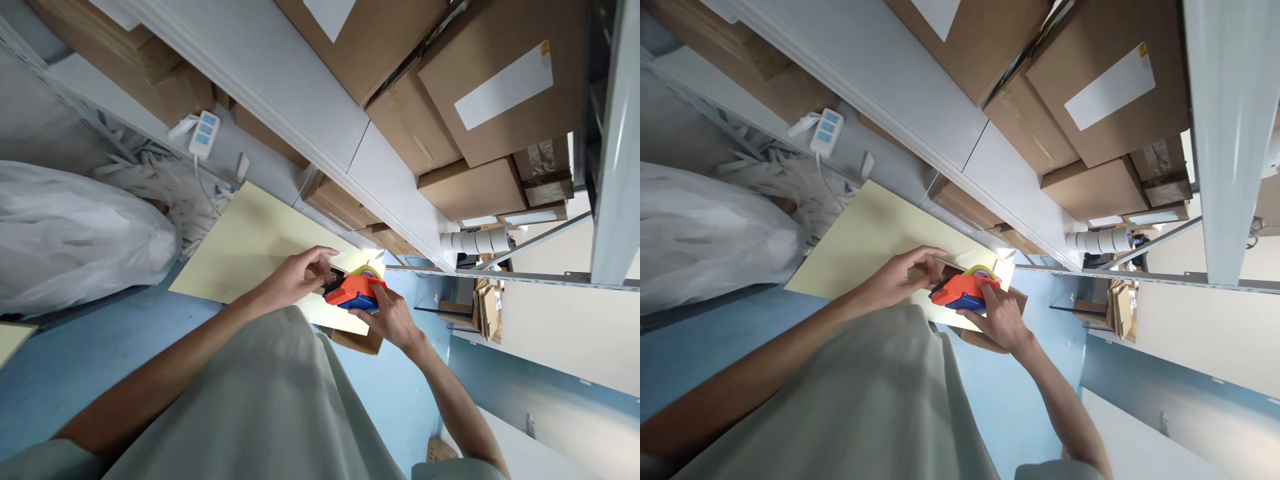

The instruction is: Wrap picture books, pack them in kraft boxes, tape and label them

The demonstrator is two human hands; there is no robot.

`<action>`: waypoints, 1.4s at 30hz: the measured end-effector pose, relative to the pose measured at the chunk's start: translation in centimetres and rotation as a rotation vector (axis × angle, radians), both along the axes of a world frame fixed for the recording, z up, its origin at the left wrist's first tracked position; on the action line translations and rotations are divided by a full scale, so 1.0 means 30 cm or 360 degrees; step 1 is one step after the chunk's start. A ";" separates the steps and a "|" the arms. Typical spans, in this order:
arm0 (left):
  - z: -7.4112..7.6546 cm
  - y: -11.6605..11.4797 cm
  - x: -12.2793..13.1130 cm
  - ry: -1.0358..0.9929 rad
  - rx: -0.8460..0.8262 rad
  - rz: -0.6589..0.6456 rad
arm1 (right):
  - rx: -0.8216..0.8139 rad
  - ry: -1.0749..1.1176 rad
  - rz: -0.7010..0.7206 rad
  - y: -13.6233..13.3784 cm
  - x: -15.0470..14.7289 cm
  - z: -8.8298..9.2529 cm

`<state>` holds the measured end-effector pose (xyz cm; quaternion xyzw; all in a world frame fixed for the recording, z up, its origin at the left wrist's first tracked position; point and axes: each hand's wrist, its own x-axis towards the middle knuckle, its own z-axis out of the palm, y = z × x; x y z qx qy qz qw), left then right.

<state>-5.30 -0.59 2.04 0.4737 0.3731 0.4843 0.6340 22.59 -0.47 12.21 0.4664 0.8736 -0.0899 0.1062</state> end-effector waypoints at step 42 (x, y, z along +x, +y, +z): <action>-0.756 0.018 0.225 -0.0016 -0.1283 0.0525 | -0.0679 -0.0610 -0.0530 0.185 -0.185 0.003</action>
